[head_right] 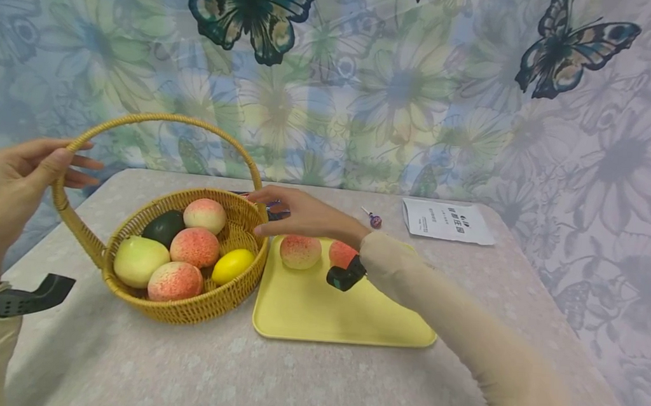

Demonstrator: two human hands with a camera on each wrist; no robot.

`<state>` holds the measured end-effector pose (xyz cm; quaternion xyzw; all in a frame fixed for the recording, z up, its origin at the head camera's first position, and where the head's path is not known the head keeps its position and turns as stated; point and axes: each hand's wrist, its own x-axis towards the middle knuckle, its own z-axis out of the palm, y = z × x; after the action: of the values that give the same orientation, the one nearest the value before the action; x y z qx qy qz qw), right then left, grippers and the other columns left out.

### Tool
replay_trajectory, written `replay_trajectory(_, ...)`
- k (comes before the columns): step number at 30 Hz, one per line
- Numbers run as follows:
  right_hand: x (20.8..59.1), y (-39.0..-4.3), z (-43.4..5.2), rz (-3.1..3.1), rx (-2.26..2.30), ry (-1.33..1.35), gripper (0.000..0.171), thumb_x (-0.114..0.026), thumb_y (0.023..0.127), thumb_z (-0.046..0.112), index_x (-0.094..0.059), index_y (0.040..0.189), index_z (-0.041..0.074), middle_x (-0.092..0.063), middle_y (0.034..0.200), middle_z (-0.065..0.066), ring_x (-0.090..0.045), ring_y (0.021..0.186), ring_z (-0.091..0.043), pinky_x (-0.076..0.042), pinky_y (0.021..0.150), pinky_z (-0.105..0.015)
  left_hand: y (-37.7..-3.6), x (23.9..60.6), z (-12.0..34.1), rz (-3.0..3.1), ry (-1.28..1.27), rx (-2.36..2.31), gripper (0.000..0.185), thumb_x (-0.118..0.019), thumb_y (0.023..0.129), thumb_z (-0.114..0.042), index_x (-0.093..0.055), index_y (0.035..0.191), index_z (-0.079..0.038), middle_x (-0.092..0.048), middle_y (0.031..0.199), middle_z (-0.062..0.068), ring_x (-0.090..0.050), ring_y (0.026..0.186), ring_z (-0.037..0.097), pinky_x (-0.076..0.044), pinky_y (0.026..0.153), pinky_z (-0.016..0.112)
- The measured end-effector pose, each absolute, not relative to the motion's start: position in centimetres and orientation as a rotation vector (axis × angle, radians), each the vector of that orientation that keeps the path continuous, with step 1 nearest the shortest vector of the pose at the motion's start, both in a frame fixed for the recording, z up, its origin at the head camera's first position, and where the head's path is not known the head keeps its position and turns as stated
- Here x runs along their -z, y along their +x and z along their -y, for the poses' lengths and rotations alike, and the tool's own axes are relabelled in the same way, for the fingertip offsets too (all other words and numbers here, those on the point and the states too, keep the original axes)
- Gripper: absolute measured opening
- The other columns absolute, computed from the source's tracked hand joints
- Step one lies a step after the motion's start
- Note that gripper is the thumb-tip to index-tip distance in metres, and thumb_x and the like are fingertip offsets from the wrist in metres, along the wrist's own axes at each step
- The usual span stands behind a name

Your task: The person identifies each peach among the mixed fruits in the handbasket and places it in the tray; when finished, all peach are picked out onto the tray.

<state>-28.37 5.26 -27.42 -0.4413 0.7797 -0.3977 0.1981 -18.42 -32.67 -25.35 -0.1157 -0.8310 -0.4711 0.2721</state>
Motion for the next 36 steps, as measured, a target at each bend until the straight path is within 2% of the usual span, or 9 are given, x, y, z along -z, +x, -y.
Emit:
replay_trajectory(5,27.2,-28.4,-3.1,-2.192,0.986,-1.283,0.060,-0.066,0.090,0.031,-0.041,0.144,0.022,-0.039,0.148,0.004,-0.041,0.135,-0.023,-0.038,0.106,-0.041,-18.4,25.4,32.6,2.237,-0.314,1.272,0.029,-0.051,0.099,-0.015,-0.062,0.124,-0.005,-0.071,0.094,-0.016,-0.069,0.075,0.001,-0.050,0.065,0.011)
replay_trajectory(9,26.9,-28.4,-1.2,-2.220,0.772,-1.369,0.064,-0.065,0.091,0.036,-0.036,0.147,0.023,-0.033,0.152,0.004,-0.034,0.138,-0.017,-0.033,0.109,-0.037,-18.4,25.4,32.6,2.233,-0.321,1.276,0.030,-0.051,0.099,-0.014,-0.062,0.124,-0.003,-0.071,0.094,-0.015,-0.069,0.075,0.001,-0.050,0.065,0.011)
replay_trajectory(14,26.3,-28.6,1.0,-2.228,0.579,-1.414,0.069,-0.065,0.090,0.037,-0.033,0.149,0.021,-0.025,0.156,0.001,-0.026,0.142,-0.015,-0.029,0.112,-0.036,-18.4,25.4,32.6,2.229,-0.318,1.277,0.030,-0.051,0.099,-0.015,-0.062,0.124,-0.003,-0.071,0.093,-0.015,-0.069,0.074,0.001,-0.050,0.067,0.011)
replay_trajectory(21,26.6,-28.4,3.4,-2.212,0.485,-1.459,0.066,-0.065,0.091,0.028,-0.035,0.149,0.016,-0.032,0.153,-0.002,-0.033,0.139,-0.018,-0.033,0.108,-0.030,-18.4,25.4,32.4,2.232,-0.304,1.267,0.030,-0.051,0.099,-0.017,-0.062,0.124,-0.003,-0.071,0.093,-0.015,-0.069,0.074,0.002,-0.050,0.068,0.011)
replay_trajectory(28,27.4,-28.7,4.8,-2.199,0.434,-1.411,0.064,-0.063,0.092,0.025,-0.035,0.148,0.014,-0.035,0.152,-0.003,-0.041,0.133,-0.020,-0.038,0.104,-0.028,-18.5,25.4,32.4,2.234,-0.312,1.274,0.031,-0.051,0.099,-0.017,-0.061,0.124,-0.001,-0.071,0.093,-0.015,-0.069,0.074,0.002,-0.050,0.066,0.011)
replay_trajectory(36,27.5,-29.4,6.2,-2.216,0.403,-1.303,0.065,-0.065,0.092,0.030,-0.036,0.148,0.018,-0.034,0.152,-0.003,-0.034,0.138,-0.020,-0.035,0.107,-0.030,-18.4,25.3,32.4,2.257,-0.298,1.254,0.032,-0.051,0.100,-0.019,-0.061,0.125,-0.002,-0.070,0.094,-0.015,-0.068,0.076,0.002,-0.049,0.061,0.013)
